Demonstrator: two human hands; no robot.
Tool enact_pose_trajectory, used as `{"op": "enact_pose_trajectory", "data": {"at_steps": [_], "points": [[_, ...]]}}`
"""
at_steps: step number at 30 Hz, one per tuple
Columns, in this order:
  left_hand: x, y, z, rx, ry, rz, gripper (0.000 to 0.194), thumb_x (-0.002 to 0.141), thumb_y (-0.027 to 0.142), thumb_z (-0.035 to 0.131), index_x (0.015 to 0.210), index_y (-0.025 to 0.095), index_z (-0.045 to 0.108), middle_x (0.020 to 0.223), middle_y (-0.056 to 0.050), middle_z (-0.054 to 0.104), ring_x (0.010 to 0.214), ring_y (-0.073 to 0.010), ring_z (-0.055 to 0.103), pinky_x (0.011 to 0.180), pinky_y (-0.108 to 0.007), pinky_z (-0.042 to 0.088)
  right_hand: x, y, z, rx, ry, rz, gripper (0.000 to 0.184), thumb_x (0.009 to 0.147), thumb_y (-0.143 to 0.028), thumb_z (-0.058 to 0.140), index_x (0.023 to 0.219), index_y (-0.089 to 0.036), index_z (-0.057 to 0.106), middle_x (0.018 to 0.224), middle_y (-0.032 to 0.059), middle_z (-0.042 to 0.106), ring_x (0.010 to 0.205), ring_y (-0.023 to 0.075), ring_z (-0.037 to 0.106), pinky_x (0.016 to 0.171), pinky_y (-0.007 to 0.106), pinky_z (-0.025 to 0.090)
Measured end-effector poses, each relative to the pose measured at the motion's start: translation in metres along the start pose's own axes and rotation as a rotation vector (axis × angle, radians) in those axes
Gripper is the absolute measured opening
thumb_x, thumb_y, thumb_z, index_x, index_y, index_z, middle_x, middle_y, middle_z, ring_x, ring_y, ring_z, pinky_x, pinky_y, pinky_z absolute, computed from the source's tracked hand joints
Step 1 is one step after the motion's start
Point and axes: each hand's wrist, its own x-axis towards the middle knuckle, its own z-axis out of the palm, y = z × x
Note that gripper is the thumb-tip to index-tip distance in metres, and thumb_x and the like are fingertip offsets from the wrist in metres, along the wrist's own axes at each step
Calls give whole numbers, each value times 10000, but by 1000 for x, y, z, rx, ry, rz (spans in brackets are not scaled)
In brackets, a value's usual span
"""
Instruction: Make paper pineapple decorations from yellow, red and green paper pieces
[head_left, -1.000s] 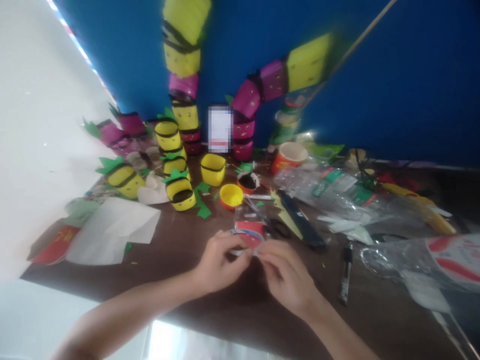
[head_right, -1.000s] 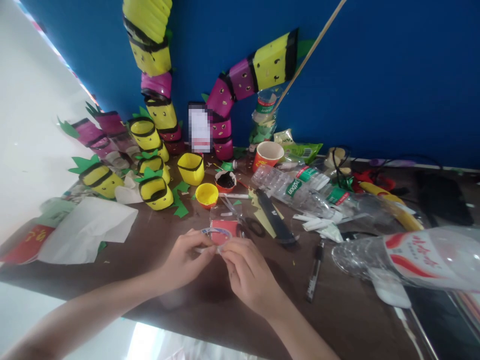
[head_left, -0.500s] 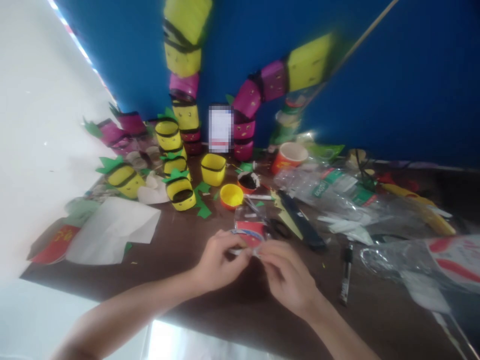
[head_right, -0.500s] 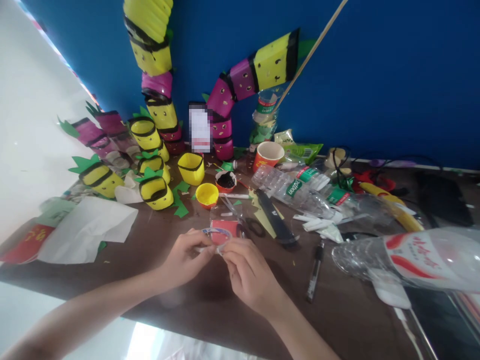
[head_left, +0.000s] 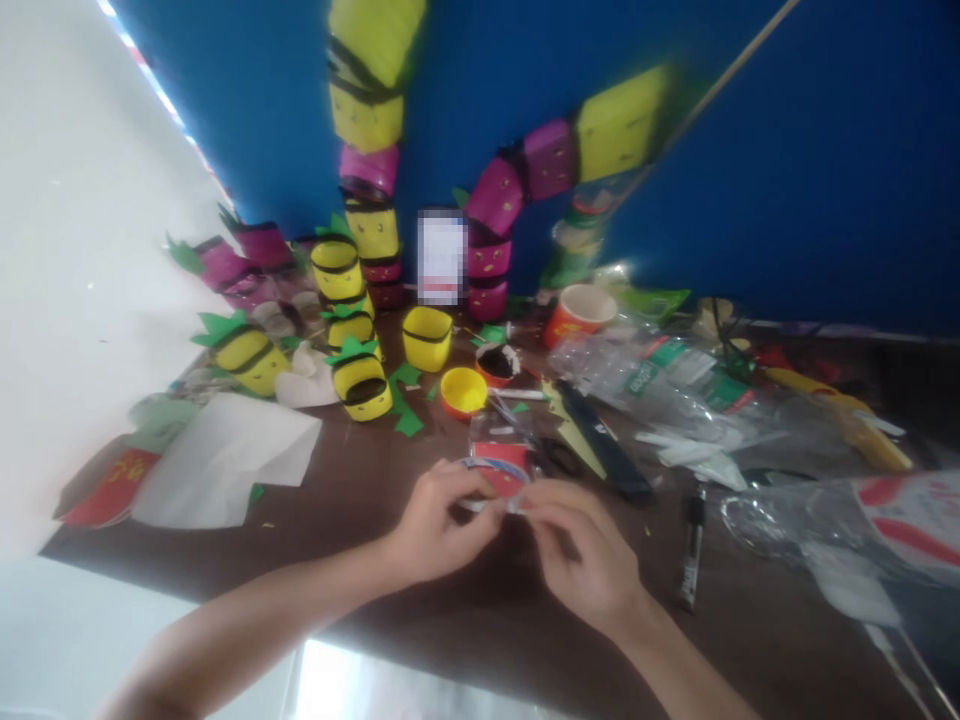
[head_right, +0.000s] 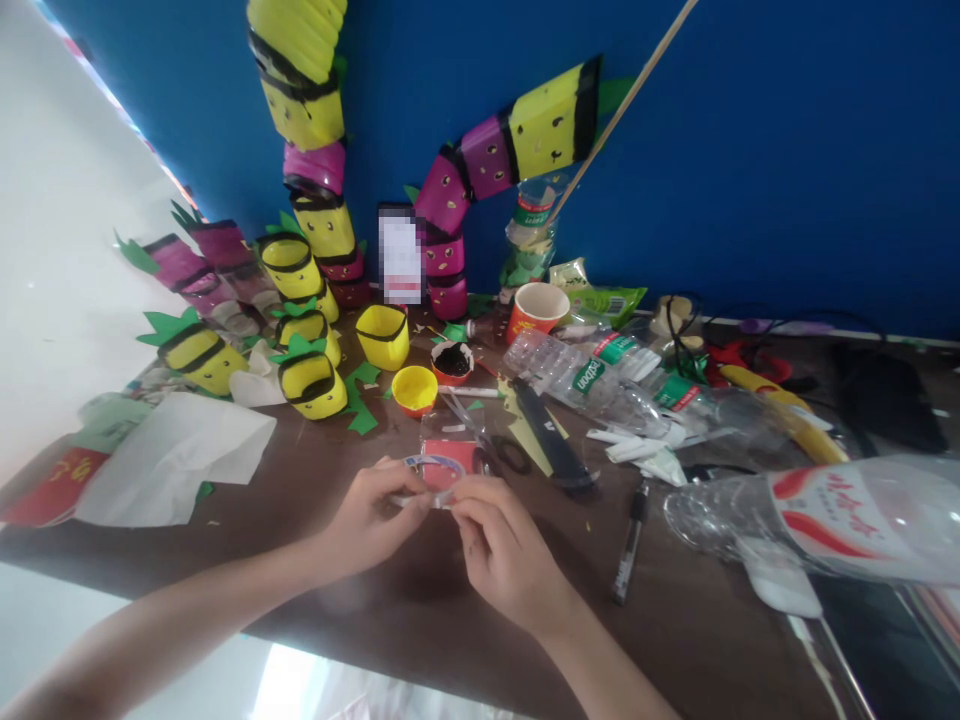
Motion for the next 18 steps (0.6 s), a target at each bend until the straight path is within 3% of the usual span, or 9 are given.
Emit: {"op": "enact_pose_trajectory", "data": {"at_steps": [8, 18], "points": [[1, -1, -2, -2, 7, -21, 122, 752, 156, 559, 631, 157, 576, 582, 27, 588, 554, -89, 486, 603, -219, 356, 2, 3, -3, 42, 75, 84, 215, 760, -29, 519, 888, -200, 545, 878, 76, 613, 835, 181, 609, 720, 305, 531], [1, -2, -2, -6, -15, 29, 131, 775, 175, 551, 648, 162, 580, 590, 27, 592, 559, -87, 491, 626, -218, 363, 3, 4, -3, 131, -41, 73, 206, 760, -26, 520, 871, -195, 559, 886, 68, 597, 904, 195, 577, 792, 351, 495]]}}
